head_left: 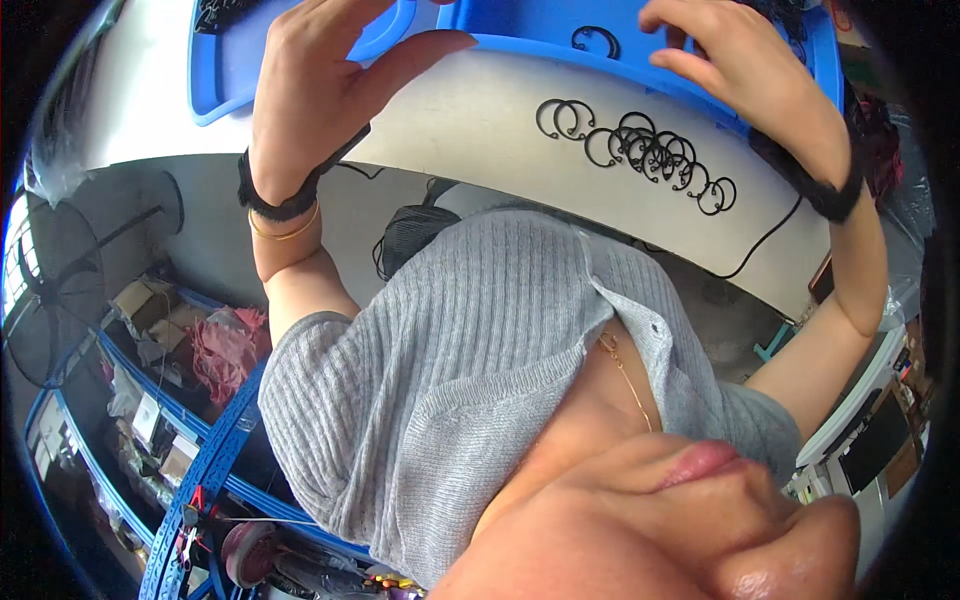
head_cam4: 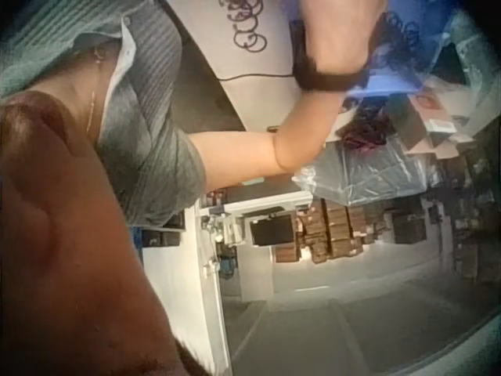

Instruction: Inspecting and sorting small black circular rings on a blue tray.

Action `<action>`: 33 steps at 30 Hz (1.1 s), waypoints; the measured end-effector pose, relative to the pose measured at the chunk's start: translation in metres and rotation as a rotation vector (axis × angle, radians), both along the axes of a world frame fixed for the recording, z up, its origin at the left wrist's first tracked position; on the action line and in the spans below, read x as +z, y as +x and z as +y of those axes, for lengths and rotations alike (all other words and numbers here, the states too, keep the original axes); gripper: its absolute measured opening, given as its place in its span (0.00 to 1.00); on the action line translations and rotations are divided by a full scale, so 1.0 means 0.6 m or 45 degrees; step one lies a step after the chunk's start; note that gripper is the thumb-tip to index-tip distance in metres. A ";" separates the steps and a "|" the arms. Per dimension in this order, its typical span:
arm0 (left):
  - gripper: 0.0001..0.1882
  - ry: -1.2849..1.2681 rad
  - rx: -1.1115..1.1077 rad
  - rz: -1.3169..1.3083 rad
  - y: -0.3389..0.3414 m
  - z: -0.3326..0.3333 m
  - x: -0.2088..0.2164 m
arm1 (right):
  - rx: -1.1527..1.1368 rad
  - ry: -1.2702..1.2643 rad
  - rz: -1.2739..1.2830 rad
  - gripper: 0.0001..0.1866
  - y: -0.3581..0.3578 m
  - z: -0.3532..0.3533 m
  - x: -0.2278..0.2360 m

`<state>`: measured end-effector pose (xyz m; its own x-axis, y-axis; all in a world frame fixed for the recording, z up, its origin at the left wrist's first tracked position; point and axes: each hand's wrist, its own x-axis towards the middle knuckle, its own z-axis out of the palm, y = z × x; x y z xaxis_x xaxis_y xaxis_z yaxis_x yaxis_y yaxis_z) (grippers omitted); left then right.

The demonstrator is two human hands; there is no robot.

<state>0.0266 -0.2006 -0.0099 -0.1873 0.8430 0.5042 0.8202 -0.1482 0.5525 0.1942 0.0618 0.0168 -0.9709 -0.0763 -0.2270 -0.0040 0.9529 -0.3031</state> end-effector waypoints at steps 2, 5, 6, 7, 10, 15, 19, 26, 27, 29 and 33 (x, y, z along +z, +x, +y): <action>0.19 -0.034 -0.007 -0.018 0.001 0.002 -0.001 | -0.076 -0.033 -0.096 0.16 -0.019 0.001 -0.022; 0.19 0.037 -0.008 -0.026 0.003 -0.009 -0.024 | -0.044 -0.020 -0.141 0.19 -0.042 -0.005 -0.052; 0.19 0.022 0.000 -0.024 0.003 -0.013 -0.023 | -0.037 -0.022 -0.145 0.19 -0.049 -0.006 -0.060; 0.19 0.013 0.006 -0.025 0.003 -0.017 -0.024 | -0.006 -0.023 -0.148 0.18 -0.054 -0.007 -0.070; 0.19 -0.006 0.031 -0.030 0.003 -0.026 -0.028 | 0.053 -0.008 -0.135 0.17 -0.061 -0.016 -0.071; 0.19 -0.019 0.007 -0.064 0.004 -0.026 -0.026 | 0.133 -0.007 -0.034 0.16 -0.058 -0.005 -0.104; 0.19 -0.012 -0.025 -0.056 0.004 -0.017 -0.029 | 0.110 -0.032 -0.067 0.16 -0.061 -0.008 -0.099; 0.17 -0.030 -0.110 -0.127 0.004 0.028 -0.011 | -0.077 -0.362 -0.226 0.09 -0.062 0.002 -0.071; 0.17 -0.070 -0.126 -0.165 -0.003 0.038 -0.017 | -0.186 -0.464 -0.345 0.06 -0.064 -0.005 -0.044; 0.17 -0.156 -0.127 -0.139 -0.002 0.052 0.000 | -0.221 -0.536 -0.252 0.05 -0.046 -0.004 -0.030; 0.14 -0.396 -0.238 0.025 -0.001 0.116 -0.002 | -0.460 -0.629 -0.128 0.04 -0.001 0.027 -0.009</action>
